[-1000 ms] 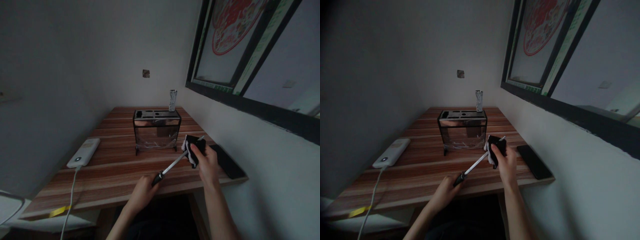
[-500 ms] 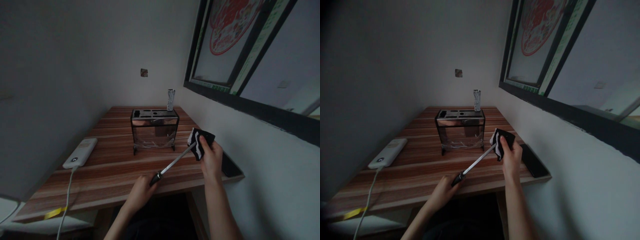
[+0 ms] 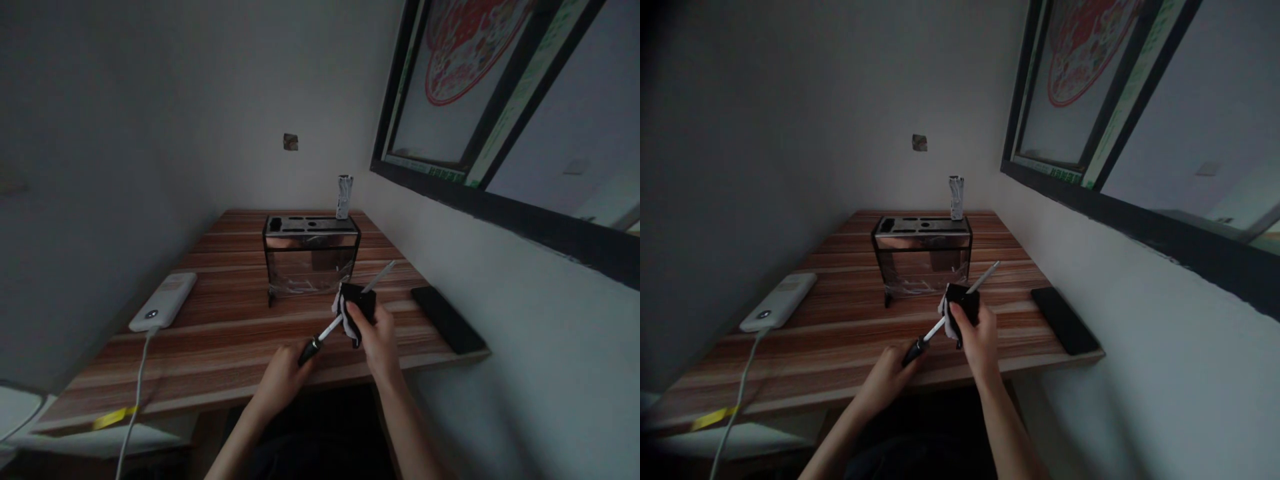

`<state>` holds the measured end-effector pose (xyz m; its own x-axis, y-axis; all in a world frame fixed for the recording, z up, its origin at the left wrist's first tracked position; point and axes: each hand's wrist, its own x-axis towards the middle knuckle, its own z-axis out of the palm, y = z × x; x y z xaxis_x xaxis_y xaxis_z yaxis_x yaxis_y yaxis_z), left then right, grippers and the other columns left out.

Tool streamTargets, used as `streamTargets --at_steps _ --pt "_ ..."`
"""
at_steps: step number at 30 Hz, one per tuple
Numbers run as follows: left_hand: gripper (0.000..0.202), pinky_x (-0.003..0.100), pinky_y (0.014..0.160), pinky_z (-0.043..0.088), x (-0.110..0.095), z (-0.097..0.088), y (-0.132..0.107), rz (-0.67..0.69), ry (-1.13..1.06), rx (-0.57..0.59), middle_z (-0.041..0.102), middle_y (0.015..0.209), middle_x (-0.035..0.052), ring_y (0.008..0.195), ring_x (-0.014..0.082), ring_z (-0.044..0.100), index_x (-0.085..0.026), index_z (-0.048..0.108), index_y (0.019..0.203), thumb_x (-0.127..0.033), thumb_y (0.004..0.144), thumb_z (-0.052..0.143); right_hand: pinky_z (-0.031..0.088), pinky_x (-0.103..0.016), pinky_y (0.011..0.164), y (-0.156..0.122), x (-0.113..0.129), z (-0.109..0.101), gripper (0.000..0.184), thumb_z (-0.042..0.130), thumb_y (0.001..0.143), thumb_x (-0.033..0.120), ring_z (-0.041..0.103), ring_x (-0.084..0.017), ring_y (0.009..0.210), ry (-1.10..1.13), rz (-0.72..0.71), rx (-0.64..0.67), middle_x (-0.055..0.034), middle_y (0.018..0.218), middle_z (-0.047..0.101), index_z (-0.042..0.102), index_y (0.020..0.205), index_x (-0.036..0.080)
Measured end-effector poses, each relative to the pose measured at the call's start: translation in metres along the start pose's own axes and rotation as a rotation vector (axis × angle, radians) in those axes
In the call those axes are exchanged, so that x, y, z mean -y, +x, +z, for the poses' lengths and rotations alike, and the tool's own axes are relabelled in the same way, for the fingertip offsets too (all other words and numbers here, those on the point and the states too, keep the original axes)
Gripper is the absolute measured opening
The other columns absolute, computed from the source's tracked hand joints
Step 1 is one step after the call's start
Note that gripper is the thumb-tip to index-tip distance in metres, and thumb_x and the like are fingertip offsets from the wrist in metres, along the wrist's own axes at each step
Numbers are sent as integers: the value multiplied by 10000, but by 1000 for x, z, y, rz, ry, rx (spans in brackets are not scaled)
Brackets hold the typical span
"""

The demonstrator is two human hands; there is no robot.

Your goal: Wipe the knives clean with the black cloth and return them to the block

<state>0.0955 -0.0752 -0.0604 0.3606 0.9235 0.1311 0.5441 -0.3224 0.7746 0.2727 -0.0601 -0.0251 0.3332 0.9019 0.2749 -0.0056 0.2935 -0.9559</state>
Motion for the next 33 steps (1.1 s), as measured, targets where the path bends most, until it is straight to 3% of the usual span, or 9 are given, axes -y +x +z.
streamTargets --at_steps 6,11,28,33 --pt "191 224 598 361 5 2 0 -11 -7 19 645 688 29 637 171 591 -149 620 772 -214 835 451 524 -304 589 -26 -6 15 265 717 720 399 655 -205 646 -109 40 96 -59 717 719 682 839 166" --pt "180 231 614 377 7 2 0 -2 -11 39 680 727 49 651 183 608 -152 636 817 -189 804 460 541 -373 720 -41 -11 21 339 757 666 368 681 -257 781 -150 46 30 -79 823 740 677 933 176" --pt "189 222 625 391 6 1 -2 1 -22 42 684 726 30 659 174 614 -147 651 843 -161 810 465 544 -396 802 -42 -8 22 348 723 723 363 693 -260 854 -74 86 104 -102 935 744 655 1004 168" --pt "171 213 604 378 3 1 -2 -5 -39 45 669 713 20 649 168 609 -153 633 823 -196 842 469 562 -357 731 -35 0 15 352 743 708 384 698 -258 824 -73 54 41 -85 899 747 670 982 175"
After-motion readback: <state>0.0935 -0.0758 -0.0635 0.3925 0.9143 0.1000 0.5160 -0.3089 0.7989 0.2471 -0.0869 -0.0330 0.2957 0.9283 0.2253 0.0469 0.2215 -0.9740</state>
